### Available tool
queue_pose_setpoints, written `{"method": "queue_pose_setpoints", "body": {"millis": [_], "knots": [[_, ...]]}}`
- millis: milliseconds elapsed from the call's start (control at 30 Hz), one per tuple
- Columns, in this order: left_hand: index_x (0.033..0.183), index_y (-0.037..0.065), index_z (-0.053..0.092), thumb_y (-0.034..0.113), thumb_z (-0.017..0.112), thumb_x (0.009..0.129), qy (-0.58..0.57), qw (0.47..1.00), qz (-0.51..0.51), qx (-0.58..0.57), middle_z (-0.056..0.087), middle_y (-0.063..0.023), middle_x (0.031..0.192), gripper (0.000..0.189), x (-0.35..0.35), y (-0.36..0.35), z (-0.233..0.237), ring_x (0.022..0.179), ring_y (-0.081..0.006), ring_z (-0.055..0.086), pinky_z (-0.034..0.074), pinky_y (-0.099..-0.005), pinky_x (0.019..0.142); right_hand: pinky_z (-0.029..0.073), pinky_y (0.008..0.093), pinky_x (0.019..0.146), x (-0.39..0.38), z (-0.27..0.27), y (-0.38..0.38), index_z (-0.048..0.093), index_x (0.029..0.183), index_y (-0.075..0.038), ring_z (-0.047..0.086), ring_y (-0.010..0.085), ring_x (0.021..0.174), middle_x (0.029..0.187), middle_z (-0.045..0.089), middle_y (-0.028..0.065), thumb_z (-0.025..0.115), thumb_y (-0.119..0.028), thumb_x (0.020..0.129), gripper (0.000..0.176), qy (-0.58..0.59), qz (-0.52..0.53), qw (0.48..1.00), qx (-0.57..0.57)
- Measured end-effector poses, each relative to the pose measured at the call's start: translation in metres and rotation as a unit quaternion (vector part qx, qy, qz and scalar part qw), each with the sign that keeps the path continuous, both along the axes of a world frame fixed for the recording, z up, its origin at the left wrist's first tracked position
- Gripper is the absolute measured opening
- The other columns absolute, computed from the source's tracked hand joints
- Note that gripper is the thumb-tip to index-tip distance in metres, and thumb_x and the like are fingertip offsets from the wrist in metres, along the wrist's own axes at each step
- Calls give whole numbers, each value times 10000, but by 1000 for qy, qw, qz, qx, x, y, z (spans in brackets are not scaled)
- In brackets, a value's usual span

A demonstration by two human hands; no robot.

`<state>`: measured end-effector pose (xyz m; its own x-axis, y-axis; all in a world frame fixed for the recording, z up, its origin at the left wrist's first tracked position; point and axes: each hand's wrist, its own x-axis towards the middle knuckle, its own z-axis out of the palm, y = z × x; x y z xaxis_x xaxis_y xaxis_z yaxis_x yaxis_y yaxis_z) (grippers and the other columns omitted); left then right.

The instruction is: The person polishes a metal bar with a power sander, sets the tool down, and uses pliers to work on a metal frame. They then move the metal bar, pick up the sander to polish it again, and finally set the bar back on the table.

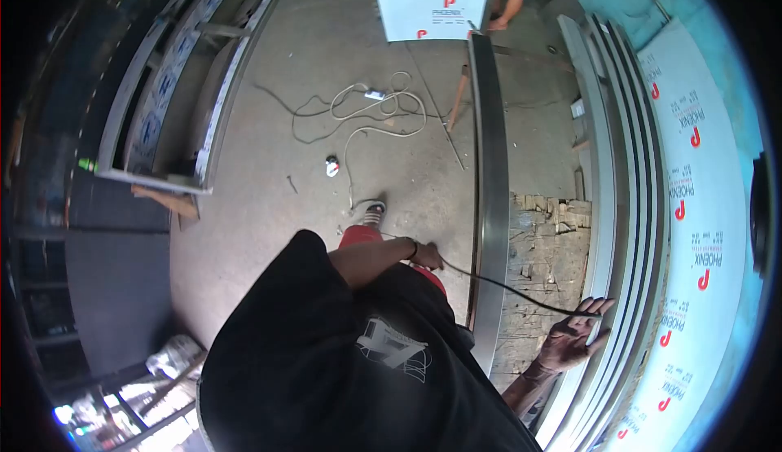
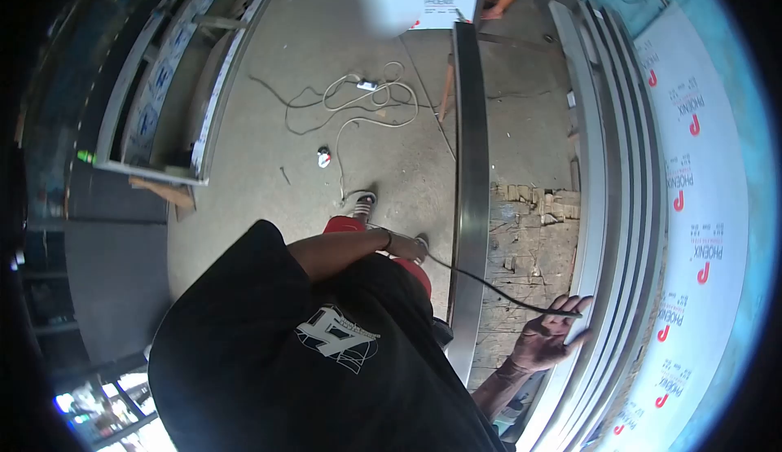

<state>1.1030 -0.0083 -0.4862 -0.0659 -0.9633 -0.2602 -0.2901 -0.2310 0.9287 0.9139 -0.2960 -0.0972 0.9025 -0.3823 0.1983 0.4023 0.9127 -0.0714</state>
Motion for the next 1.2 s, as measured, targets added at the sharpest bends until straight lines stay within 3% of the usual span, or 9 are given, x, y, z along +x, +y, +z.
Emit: {"method": "queue_pose_setpoints", "body": {"millis": [100, 167, 367, 533, 633, 700, 900, 1033, 1200], "knots": [[1153, -17, 575, 293, 545, 898, -102, 971, -183, 114, 638, -184, 1148, 403, 7, 11, 111, 1115, -341, 591, 472, -439, 944, 409, 591, 1059, -10, 10, -10, 87, 1556, -105, 42, 308, 1498, 1616, 110, 147, 411, -479, 1005, 741, -5, -126, 992, -31], [1347, 18, 462, 320, 636, 847, -125, 908, -41, 398, 581, -223, 1272, 609, 22, 17, 180, 1172, -362, 568, 454, -452, 995, 393, 610, 1066, -14, 18, -18, 12, 1554, -97, 38, 314, 1496, 1621, 68, 143, 433, -483, 994, 799, -41, -147, 988, -37], [1545, 102, 79, 431, 833, 641, -310, 877, 306, 202, 227, -264, 1550, 1223, 56, 3, 112, 1364, -428, 361, 445, -502, 1031, 381, 574, 1094, 0, 25, -6, -14, 1542, -59, 217, 361, 1452, 1612, 77, 164, 571, -428, 950, 910, 3, -203, 979, 26], [1148, 127, 667, 504, 767, 714, -164, 980, -94, 65, 584, -121, 1296, 583, 76, -39, 33, 1276, -304, 485, 407, -453, 1034, 433, 542, 1064, 41, 26, 34, 8, 1536, -31, 233, 354, 1446, 1602, 101, 172, 537, -497, 952, 916, 71, -213, 975, 10], [1299, 94, 553, 439, 782, 724, -35, 957, -265, 109, 575, -161, 1263, 709, 88, -31, 31, 1237, -330, 510, 428, -435, 1008, 488, 420, 1028, 53, 31, 47, 32, 1533, -14, 444, 315, 1338, 1590, 116, 215, 498, -538, 959, 907, 89, -257, 961, 42], [1453, 53, 343, 417, 797, 707, -100, 993, 63, -6, 488, -209, 1373, 946, 88, -9, 37, 1275, -363, 477, 418, -422, 1028, 504, 402, 1012, 68, 44, 54, 43, 1528, 3, 388, 303, 1380, 1591, 114, 211, 495, -540, 958, 908, 121, -265, 957, 0], [1522, 69, 197, 317, 746, 724, -78, 990, -119, 14, 304, -205, 1539, 1000, 106, -40, 59, 1398, -369, 346, 305, -455, 1133, 472, 428, 1033, 101, 59, 68, 28, 1536, -29, 180, 334, 1469, 1599, 139, 149, 630, -388, 924, 930, 129, -345, 927, 74], [1325, 62, 506, 323, 700, 768, 2, 963, -245, 108, 602, -220, 1258, 645, 110, -54, 33, 1199, -362, 566, 454, -417, 998, 447, 400, 1054, 99, 58, 45, 71, 1526, 6, 219, 315, 1455, 1571, 207, 174, 641, -386, 918, 922, 137, -387, 908, 82], [888, 71, 673, 378, 620, 820, -56, 988, 2, 145, 687, -160, 986, 320, 195, -18, 23, 916, -320, 678, 522, -465, 796, 501, 361, 970, 90, 30, -26, 370, 1386, 73, 488, 300, 1240, 1305, 498, 200, 610, -323, 959, 630, 212, -378, 892, 128]]}}
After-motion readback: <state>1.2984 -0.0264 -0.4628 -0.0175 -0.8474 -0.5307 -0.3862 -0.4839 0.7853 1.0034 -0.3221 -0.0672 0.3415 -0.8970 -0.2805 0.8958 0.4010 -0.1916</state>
